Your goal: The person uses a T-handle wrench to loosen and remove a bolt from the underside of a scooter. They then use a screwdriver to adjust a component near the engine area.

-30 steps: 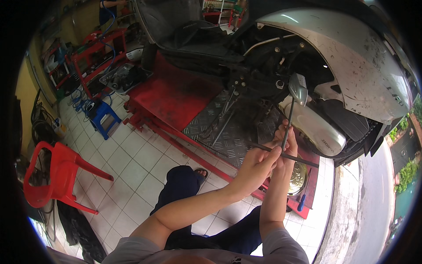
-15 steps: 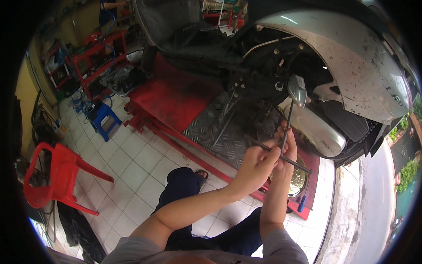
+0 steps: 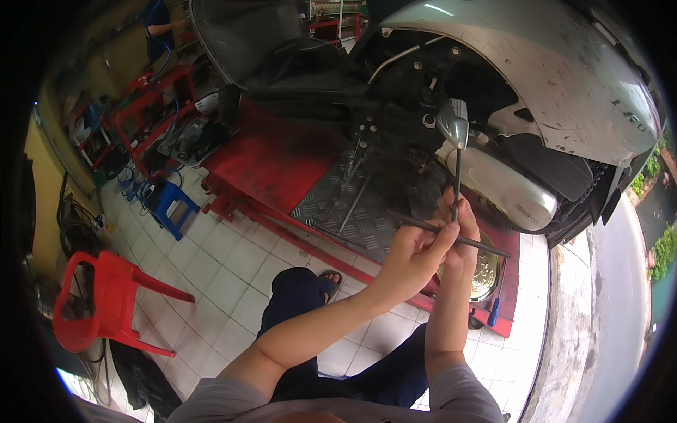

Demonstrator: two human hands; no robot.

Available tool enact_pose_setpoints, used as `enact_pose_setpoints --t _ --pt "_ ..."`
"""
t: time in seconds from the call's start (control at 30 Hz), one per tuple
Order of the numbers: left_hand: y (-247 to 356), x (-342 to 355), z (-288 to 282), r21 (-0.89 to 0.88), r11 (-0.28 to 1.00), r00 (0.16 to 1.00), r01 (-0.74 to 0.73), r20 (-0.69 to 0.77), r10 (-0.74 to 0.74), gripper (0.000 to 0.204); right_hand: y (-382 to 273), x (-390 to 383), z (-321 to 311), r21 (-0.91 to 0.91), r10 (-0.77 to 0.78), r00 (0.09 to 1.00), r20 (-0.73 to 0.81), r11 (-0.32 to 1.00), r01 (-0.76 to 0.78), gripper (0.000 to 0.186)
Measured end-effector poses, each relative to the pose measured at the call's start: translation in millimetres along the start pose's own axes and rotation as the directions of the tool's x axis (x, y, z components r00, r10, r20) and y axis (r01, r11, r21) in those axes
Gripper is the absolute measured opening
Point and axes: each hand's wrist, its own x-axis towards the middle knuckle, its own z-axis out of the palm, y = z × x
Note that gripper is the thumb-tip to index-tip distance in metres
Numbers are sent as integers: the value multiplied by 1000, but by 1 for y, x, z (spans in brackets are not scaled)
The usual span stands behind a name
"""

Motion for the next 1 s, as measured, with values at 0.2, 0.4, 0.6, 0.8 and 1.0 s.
enact_pose_setpoints --t 0.2,0.4,0.6,0.8,1.0 --pt "3 3 14 40 998 998 -42 -48 44 27 1 0 9 11 11 1000 -25 1000 -11 24" --pt "8 1 13 226 972 996 -71 -42 82 38 2 -1 19 33 5 1000 -7 999 -5 22" --pt "9 2 11 -148 969 980 198 6 -199 40 5 -1 23 17 7 1000 -17 1000 -6 21" --pt "13 1 13 -200 933 953 298 14 -301 36 0 -7 34 -134 -40 988 -151 991 20 27" --pt "19 6 13 -249 898 932 362 85 -352 42 -3 1 20 -8 36 999 23 999 -35 24"
